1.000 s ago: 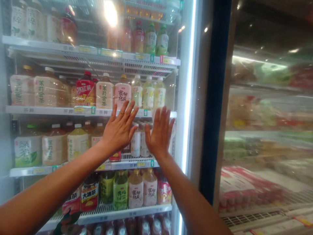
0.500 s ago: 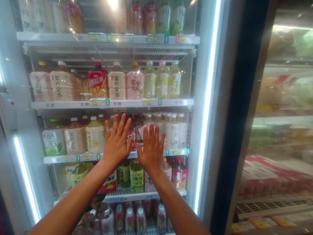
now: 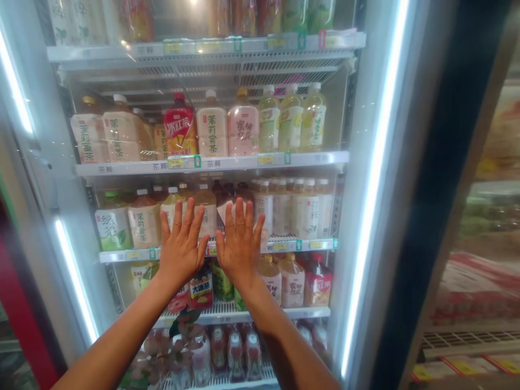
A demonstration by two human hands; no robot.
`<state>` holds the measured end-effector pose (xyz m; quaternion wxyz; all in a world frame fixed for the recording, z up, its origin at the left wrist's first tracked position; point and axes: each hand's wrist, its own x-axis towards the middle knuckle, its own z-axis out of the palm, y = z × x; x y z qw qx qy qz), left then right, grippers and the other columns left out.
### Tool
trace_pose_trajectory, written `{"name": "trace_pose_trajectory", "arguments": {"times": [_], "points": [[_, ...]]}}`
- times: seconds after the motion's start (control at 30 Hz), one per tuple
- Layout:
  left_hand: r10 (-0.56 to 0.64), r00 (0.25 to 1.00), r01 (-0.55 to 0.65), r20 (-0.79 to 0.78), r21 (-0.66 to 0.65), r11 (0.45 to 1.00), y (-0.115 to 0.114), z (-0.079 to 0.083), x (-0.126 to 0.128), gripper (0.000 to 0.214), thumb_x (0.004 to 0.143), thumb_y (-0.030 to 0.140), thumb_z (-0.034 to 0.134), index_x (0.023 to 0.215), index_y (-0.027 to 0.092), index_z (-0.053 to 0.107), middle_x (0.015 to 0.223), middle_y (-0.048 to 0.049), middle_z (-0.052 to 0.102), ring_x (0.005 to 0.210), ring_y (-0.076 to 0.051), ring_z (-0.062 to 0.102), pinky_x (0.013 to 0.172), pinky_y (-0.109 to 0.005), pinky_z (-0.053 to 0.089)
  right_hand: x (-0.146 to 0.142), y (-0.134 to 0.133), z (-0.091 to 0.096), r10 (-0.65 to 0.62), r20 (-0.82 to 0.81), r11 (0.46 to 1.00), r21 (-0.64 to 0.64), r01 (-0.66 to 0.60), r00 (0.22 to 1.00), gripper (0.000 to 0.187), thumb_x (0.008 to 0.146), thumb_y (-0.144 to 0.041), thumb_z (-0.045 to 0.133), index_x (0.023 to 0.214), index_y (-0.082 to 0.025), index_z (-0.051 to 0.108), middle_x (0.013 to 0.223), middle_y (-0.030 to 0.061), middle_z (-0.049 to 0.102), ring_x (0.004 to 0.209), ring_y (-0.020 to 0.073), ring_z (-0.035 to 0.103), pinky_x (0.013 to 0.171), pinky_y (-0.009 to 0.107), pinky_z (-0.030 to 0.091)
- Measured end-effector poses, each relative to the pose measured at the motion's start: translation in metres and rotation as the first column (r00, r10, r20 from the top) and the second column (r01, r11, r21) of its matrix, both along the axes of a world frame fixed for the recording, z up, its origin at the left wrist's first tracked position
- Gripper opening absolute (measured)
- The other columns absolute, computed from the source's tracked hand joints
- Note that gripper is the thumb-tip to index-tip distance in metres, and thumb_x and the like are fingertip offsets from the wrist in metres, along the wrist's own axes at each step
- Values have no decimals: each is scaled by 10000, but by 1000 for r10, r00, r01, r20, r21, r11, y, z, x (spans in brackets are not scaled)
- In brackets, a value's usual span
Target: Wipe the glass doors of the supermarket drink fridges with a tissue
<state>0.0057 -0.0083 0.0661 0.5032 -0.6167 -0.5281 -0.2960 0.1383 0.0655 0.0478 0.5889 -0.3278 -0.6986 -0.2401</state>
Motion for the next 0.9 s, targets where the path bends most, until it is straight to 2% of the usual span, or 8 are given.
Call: {"name": "trace_pose_trajectory", "arguments": {"times": [0.1,0.17,0.3,0.37,0.57,0.77,0.83,0.9], "points": [[-13,1000,13,28,10,1000,-3,2,-10,782,1004,349,489,1638,285,36,1702,-54,95,1589,-254,-42,1286,-639,-14,-9,-1,20,9,11,1000,-11,-9,1000,839,1047,-382,391,1609,-232,-214,1732,80,-21,1607,292,-38,1274,663,91],[-10,998,9,70,21,1000,-7,2,-18,776,1002,338,494,1636,307,47,1705,-46,74,1589,-263,-48,1282,-653,-13,-13,-5,20,14,9,999,-31,-14,1000,843,1047,-393,391,1607,-243,-221,1732,84,-5,1607,300,-16,1273,666,96],[13,993,-18,113,44,999,-20,-3,-38,766,998,316,504,1635,322,79,1712,-39,56,1594,-278,-28,1280,-662,-13,-22,-18,-21,30,64,999,-39,-28,997,808,1046,-379,403,1636,-230,-129,1731,90,45,1609,284,-1,1281,643,90],[29,994,-33,109,37,999,-27,-6,-49,762,995,314,513,1635,324,99,1715,-41,53,1596,-283,-21,1281,-664,-4,-29,-22,-30,30,92,999,-21,-28,995,807,1044,-379,414,1641,-211,-101,1730,94,65,1609,273,-21,1286,630,76],[35,993,-42,111,54,998,-42,-12,-79,759,997,315,512,1637,309,103,1717,-55,48,1598,-297,-29,1270,-687,-2,-54,-28,10,46,99,998,-40,-43,994,848,1047,-418,394,1609,-213,-207,1731,85,35,1609,289,-9,1287,633,47],[51,990,-58,132,47,997,-55,-20,-101,758,994,336,524,1635,312,120,1722,-57,66,1600,-308,-5,1270,-697,41,-74,-47,-43,87,109,995,-49,-82,990,835,1028,-381,459,1646,-199,-72,1722,102,94,1609,288,15,1287,636,67],[50,990,-57,132,44,997,-58,-21,-109,758,994,342,525,1634,315,121,1723,-55,71,1600,-305,-6,1273,-691,42,-85,-51,-38,90,100,995,-40,-86,991,830,1026,-382,460,1649,-187,-52,1722,105,105,1609,280,-14,1291,630,58],[46,989,-53,138,46,998,-59,-23,-116,756,997,331,519,1635,316,113,1723,-52,76,1600,-299,-12,1276,-686,35,-98,-52,-17,92,85,996,-23,-90,992,823,1033,-415,438,1648,-172,-52,1725,106,86,1607,276,-43,1295,619,39]]}}
